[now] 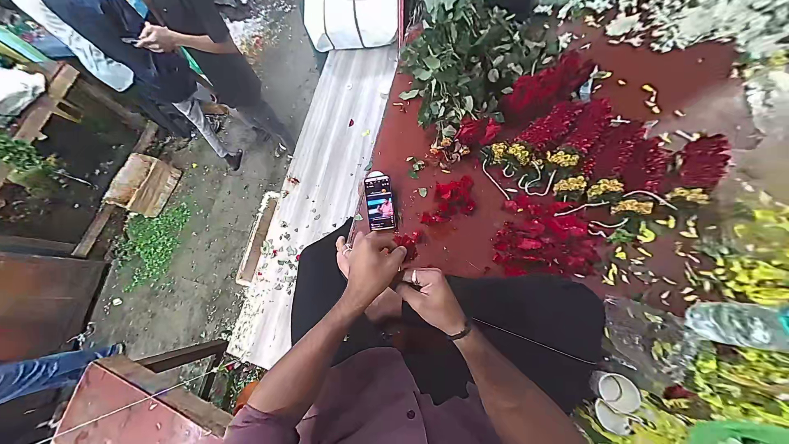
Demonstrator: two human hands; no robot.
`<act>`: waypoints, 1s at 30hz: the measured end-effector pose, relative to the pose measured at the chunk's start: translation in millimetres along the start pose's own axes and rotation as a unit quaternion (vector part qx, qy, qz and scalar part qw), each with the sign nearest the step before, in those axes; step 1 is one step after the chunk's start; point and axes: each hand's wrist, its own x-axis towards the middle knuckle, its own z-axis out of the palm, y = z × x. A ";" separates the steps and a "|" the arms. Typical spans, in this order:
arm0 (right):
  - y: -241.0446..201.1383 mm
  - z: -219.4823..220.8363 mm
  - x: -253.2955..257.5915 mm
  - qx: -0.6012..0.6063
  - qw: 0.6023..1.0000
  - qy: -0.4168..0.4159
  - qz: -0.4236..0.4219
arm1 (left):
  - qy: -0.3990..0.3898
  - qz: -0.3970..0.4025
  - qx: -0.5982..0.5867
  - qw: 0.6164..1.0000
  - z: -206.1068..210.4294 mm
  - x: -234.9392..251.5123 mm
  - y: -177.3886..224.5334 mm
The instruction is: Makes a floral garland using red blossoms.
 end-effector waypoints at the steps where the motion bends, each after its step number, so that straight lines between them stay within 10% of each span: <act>1: -3.9 -5.4 1.1 0.010 1.000 0.009 -0.004 | -0.007 0.005 -0.011 1.000 -0.8 -0.7 -4.7; 8: 3.0 -62.6 11.6 0.121 0.983 0.066 0.121 | -0.137 0.027 -0.017 0.990 -32.5 1.0 -16.1; 16: -11.9 -7.4 -2.4 -0.030 0.980 -0.188 0.050 | -0.143 -0.073 -0.086 0.983 -24.9 -10.1 -25.7; 23: -3.2 -35.7 8.6 0.134 0.981 0.060 0.125 | -0.183 -0.043 -0.130 0.974 -25.6 -19.0 -40.1; 30: -7.4 -54.5 8.0 0.091 0.977 -0.080 0.173 | -0.221 -0.094 -0.108 0.965 -35.1 -13.8 -48.6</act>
